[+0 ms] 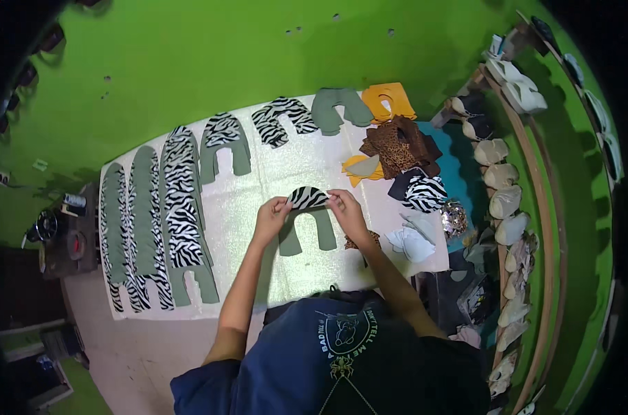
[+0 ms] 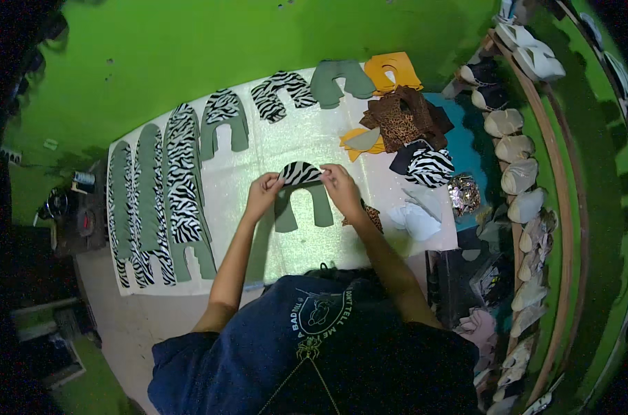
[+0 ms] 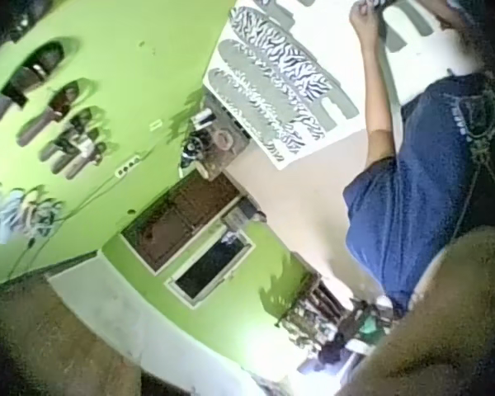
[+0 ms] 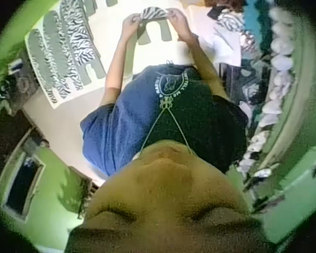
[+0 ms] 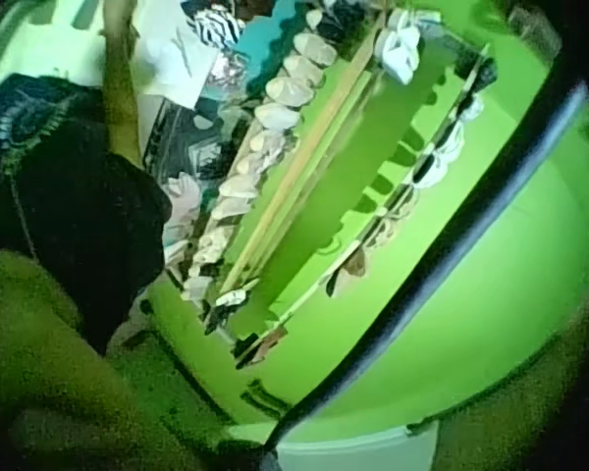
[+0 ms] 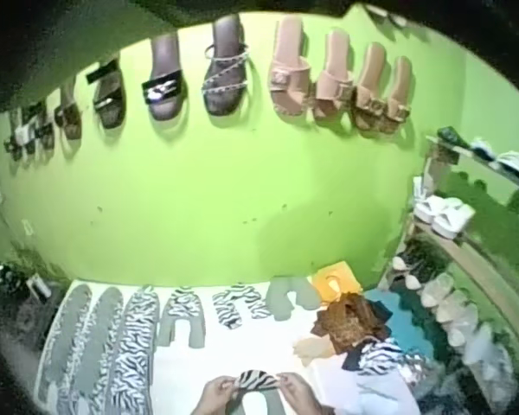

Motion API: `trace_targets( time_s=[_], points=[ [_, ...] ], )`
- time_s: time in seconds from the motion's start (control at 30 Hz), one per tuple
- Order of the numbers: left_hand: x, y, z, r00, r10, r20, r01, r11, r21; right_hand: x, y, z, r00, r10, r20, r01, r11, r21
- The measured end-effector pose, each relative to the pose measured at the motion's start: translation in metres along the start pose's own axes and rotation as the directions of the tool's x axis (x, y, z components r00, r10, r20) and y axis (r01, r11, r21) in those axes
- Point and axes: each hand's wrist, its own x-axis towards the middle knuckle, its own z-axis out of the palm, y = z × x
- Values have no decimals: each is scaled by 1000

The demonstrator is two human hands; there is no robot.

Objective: The person assembles shoe components by hand on a white work surface. They repeatedly pick up a zebra-print fabric piece and a green sole-like piece, align them, and press them together. The finished pairs are placed in a row on the table. The process is repeated for multiple units throughout the clip.

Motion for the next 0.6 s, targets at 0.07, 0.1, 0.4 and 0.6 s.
trace_targets(
  time_s=[0.07, 0.1, 0.4, 0.6],
  points=[
    [8, -6, -7, 998, -62, 14, 61, 997, 40, 7, 10, 2, 995, 37, 89, -41, 998, 40],
    [10, -7, -10, 996, -91, 22, 90, 994, 63, 11, 15, 4, 990, 53, 131, -62, 996, 61],
    [3, -17, -14, 945, 231, -231, -24, 754, 657, 25, 46, 19, 957, 103, 273, -151, 976, 158],
    [-5, -21, 0, 878, 404, -255, -83, 655, 751, 24, 51, 23, 954, 122, 274, -156, 982, 106]
  ],
)
